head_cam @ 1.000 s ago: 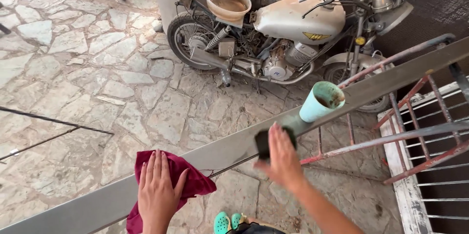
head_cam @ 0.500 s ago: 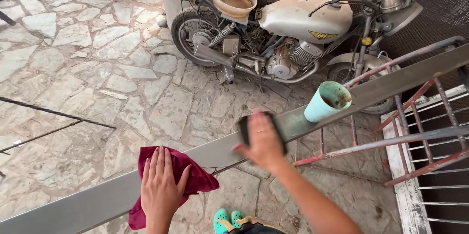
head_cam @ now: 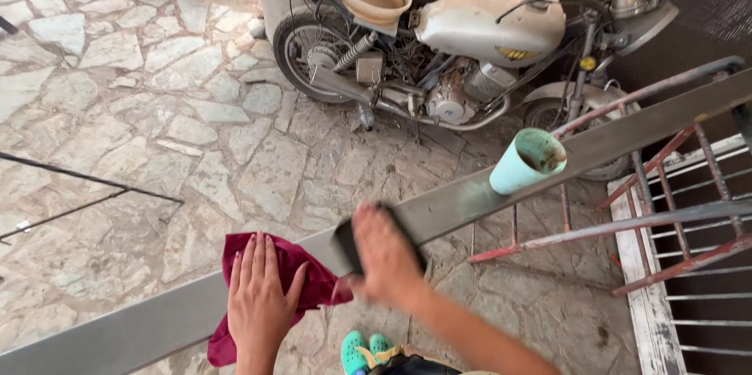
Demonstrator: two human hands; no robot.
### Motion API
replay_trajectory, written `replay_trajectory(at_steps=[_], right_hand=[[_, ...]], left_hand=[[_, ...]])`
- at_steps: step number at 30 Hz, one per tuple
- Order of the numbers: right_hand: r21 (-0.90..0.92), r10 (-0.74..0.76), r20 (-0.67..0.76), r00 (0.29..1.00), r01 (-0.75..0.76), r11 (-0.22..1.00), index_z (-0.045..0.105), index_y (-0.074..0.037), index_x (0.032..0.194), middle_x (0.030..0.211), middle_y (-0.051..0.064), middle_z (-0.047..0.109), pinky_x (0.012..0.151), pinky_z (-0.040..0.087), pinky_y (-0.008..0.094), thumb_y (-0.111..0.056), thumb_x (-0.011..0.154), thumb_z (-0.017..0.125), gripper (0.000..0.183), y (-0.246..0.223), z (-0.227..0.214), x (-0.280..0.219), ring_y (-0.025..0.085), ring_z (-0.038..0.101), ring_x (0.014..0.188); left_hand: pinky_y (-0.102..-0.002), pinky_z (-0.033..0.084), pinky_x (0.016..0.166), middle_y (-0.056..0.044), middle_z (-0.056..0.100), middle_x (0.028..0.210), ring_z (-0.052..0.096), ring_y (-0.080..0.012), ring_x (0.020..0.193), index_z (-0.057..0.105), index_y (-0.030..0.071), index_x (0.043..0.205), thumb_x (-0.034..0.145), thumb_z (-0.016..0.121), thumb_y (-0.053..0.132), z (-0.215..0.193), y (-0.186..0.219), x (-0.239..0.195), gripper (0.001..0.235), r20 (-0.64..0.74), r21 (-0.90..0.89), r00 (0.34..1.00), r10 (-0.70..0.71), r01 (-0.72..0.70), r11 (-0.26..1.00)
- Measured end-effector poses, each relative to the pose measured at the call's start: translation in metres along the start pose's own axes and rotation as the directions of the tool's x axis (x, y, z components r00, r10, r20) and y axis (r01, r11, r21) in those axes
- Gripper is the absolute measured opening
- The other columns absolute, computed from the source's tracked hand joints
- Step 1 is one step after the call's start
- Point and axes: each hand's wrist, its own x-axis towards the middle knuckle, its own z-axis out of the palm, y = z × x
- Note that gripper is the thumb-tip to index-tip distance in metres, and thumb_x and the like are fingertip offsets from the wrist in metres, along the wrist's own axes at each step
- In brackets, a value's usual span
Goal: Sanding a metal beam using a hand-held sanding block and wiping it clean with a cloth.
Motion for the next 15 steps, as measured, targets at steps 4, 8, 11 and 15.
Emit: replay_trajectory(at_steps=[4, 8, 11, 15], right_hand=[[0.622, -0.023, 0.281, 0.959, -0.164, 0.766, 0.032, 0.01, 0.149, 0.16, 0.028, 0.028, 0.125, 0.013, 0.048, -0.086, 0.087, -0.007, 0.12, 0.014, -0.024, -0.035, 0.037, 0.026, 0.149], [0.306, 0.133, 0.397, 0.908, -0.268, 0.914, 0.016, 0.012, 0.152, 0.164, 0.028, 0.013, 0.126, 0.008, 0.046, -0.086, 0.084, -0.002, 0.121, 0.056, 0.022, -0.022, 0.037, 0.015, 0.152], [0.307, 0.038, 0.473, 0.881, -0.205, 0.929, 0.017, 0.01, 0.152, 0.163, 0.028, 0.013, 0.125, 0.007, 0.047, -0.09, 0.087, 0.004, 0.12, 0.032, 0.015, 0.011, 0.037, 0.014, 0.151], [-0.142, -0.08, 0.158, 0.984, 0.103, 0.985, 0.005, 0.005, 0.159, 0.167, 0.021, 0.005, 0.131, 0.004, 0.037, -0.093, 0.083, -0.002, 0.124, -0.006, -0.004, -0.021, 0.026, 0.007, 0.156]], left_hand=[[-0.039, 0.035, 0.123, -0.013, 0.055, 0.151, 0.049, -0.0248, 0.144, 0.054, 0.001, 0.145, 0.093, 0.05, 0.061, 0.006, 0.0, 0.0, 0.079, -0.001, -0.003, 1.0, -0.009, 0.009, 1.0], [-0.039, 0.032, 0.123, -0.013, 0.052, 0.153, 0.047, -0.0252, 0.145, 0.05, 0.002, 0.147, 0.094, 0.044, 0.065, 0.003, -0.004, -0.003, 0.082, 0.055, 0.021, 0.998, -0.017, 0.016, 1.0], [-0.039, 0.034, 0.123, -0.014, 0.055, 0.151, 0.049, -0.0254, 0.143, 0.053, 0.001, 0.145, 0.094, 0.049, 0.061, 0.005, 0.0, -0.002, 0.079, -0.001, 0.003, 1.0, -0.002, 0.002, 1.0], [-0.039, 0.035, 0.122, -0.013, 0.053, 0.153, 0.047, -0.025, 0.145, 0.051, 0.002, 0.148, 0.102, 0.041, 0.05, 0.006, 0.0, -0.004, 0.067, 0.023, -0.011, 1.0, 0.001, 0.0, 1.0]])
